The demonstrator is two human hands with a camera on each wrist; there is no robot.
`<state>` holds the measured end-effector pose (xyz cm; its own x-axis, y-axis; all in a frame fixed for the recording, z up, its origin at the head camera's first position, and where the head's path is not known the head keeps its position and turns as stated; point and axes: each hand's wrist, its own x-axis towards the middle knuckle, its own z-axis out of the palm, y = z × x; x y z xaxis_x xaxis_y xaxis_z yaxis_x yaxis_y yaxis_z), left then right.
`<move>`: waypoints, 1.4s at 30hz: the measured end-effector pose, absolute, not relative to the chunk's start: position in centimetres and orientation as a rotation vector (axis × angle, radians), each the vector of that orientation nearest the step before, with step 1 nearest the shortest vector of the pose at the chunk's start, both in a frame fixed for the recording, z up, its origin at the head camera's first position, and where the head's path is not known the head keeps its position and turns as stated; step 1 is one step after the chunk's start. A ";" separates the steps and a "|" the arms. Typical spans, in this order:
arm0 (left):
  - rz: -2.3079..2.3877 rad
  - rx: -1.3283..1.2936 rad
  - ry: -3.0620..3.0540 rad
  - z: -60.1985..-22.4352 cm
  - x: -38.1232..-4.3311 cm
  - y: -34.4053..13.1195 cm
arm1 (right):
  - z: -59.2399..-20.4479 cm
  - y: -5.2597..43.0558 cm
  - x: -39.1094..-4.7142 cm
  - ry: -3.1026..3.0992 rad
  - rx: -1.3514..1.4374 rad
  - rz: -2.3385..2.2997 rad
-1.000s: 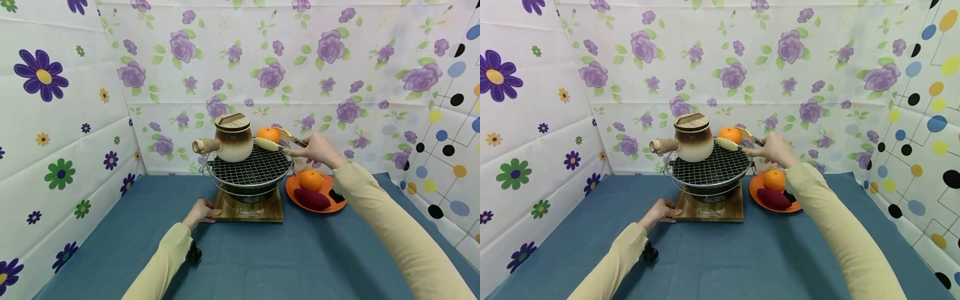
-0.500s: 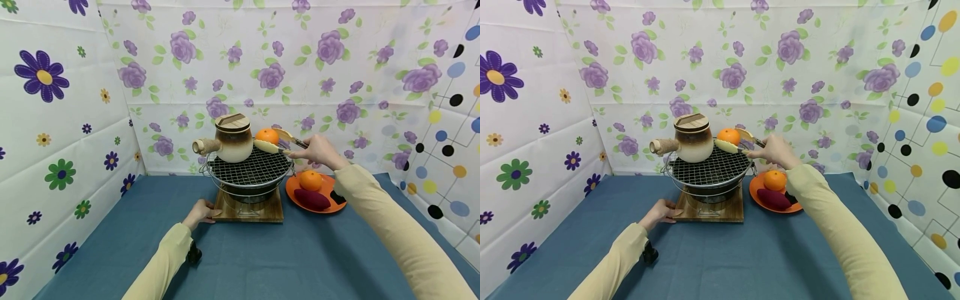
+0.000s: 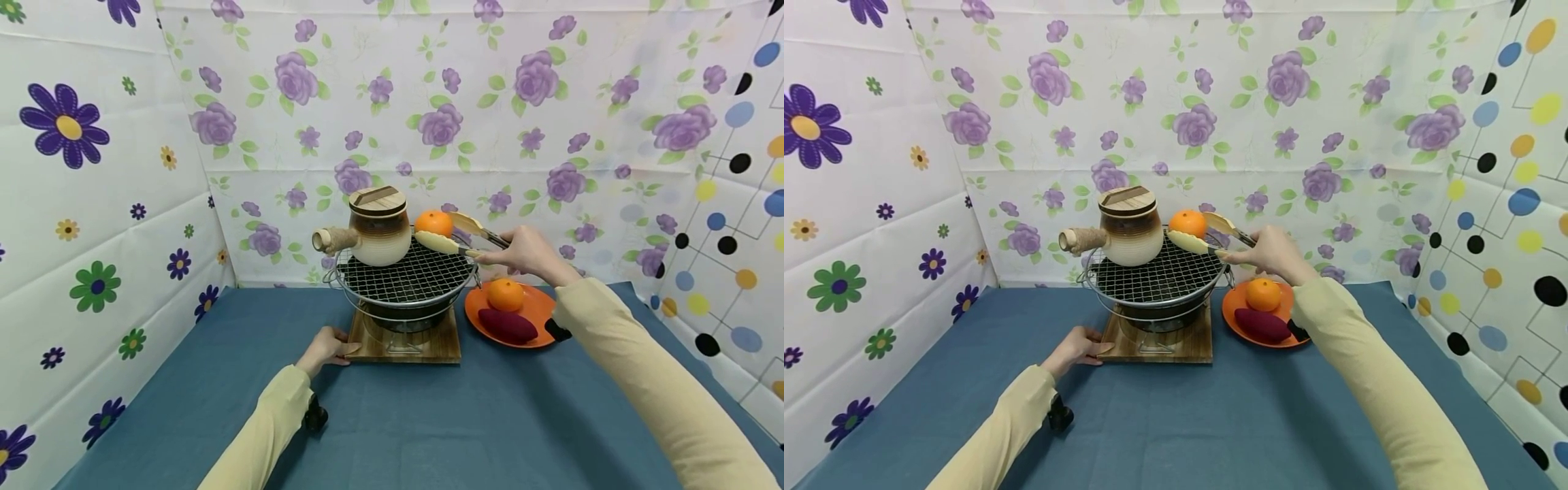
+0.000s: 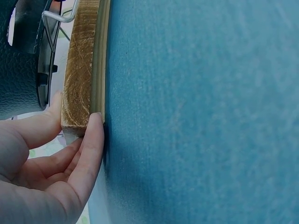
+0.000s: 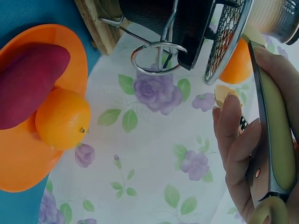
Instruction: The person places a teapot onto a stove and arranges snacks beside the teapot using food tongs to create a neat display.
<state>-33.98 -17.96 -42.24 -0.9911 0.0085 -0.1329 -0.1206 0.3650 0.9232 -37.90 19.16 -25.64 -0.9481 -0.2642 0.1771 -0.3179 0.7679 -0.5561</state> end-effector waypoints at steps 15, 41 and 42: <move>1.697 -0.116 2.510 -42.2 -34.0 -17.9 | -26.1 21.1 -36.9 -2.855 0.462 0.907; 1.701 -0.122 2.506 -42.2 -33.9 -17.8 | -25.7 24.5 -34.7 -2.838 0.328 0.991; 1.699 -0.122 2.507 -42.2 -33.9 -17.8 | -25.8 24.7 -34.6 -2.837 0.326 0.997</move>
<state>-33.94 -17.80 -42.20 -0.9906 -0.0048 -0.1364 -0.1285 0.3700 0.9201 -34.64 24.68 -25.77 -0.9699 -0.1632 0.1807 -0.2403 0.7602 -0.6036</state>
